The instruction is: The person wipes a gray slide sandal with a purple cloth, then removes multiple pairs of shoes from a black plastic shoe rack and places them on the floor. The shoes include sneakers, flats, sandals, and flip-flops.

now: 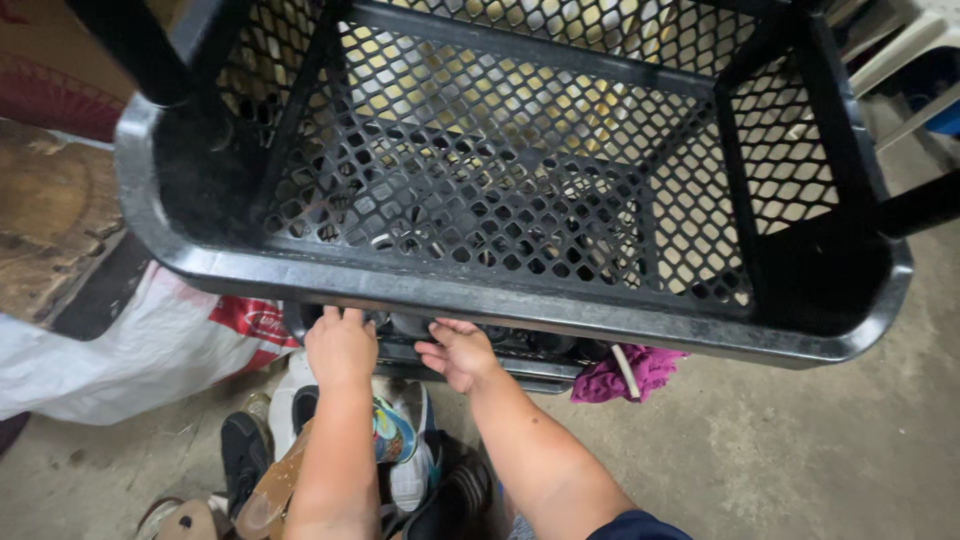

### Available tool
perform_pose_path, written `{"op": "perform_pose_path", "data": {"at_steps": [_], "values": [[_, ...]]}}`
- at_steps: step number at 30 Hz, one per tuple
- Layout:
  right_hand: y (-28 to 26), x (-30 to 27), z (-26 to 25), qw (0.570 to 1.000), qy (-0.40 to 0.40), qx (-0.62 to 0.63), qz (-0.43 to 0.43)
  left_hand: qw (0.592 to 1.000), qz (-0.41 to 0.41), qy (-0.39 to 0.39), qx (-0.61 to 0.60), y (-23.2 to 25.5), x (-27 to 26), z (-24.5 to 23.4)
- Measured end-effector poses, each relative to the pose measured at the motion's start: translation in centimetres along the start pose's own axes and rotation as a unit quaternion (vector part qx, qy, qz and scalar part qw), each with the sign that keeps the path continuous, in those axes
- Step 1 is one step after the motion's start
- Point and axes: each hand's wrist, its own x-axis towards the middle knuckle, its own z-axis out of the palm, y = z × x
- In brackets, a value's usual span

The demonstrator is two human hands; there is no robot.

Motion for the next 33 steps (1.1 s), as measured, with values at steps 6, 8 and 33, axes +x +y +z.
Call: {"op": "perform_pose_path", "data": {"at_steps": [6,8,33], "values": [[1.6,2.3,-0.1,0.995,0.060,0.042,-0.063,0.998,-0.010,-0.014,0.058,0.6,0.4,0.3],[1.9,2.7,-0.3,0.994,0.062,0.046,-0.076,0.997,-0.021,-0.027,0.069,0.9,0.6,0.2],[1.6,0.2,0.1,0.995,0.002,-0.036,-0.093,0.981,-0.054,0.164,-0.091,1.2,0.0,1.4]]}}
